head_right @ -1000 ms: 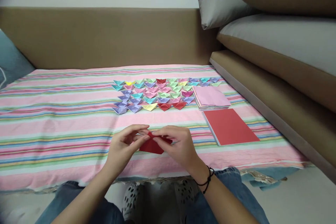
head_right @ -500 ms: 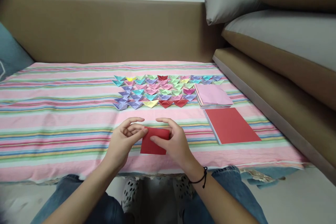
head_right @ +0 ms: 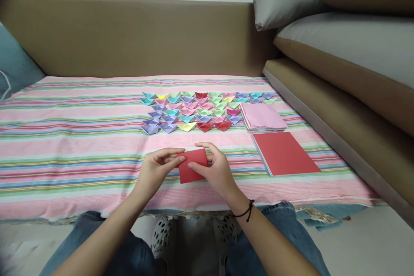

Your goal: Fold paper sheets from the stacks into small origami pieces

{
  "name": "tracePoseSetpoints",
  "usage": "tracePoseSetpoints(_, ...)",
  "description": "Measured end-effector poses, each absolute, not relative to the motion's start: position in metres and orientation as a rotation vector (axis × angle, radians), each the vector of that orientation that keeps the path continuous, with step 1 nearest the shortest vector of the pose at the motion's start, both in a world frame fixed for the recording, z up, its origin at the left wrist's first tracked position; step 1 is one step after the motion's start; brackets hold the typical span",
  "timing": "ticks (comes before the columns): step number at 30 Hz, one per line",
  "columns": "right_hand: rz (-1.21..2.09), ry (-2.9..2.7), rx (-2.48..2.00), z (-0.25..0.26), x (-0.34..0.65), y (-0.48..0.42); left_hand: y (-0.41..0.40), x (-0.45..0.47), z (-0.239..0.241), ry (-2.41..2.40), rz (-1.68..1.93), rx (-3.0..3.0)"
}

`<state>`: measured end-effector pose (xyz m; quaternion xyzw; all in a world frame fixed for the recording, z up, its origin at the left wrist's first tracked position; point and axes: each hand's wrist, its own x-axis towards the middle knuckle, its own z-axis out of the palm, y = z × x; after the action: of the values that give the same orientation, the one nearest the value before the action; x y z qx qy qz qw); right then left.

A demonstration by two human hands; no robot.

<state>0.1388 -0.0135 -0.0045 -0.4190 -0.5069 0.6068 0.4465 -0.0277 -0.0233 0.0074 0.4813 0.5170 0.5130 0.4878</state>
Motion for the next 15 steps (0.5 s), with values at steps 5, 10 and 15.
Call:
tracePoseSetpoints(5,1.505,-1.216,-1.038,-0.005,0.1383,-0.0123,-0.0222,-0.027,0.0089,1.24,1.274,1.132)
tracePoseSetpoints(10,1.527,-1.139,-1.034,-0.0051,0.1375,-0.012,-0.0226,-0.0257,0.0097,1.254,1.281,1.103)
tracePoseSetpoints(15,1.537,-1.136,-1.053,-0.0045,0.1374,-0.0115,-0.0222,-0.0263,0.0095,1.244,1.304,1.107)
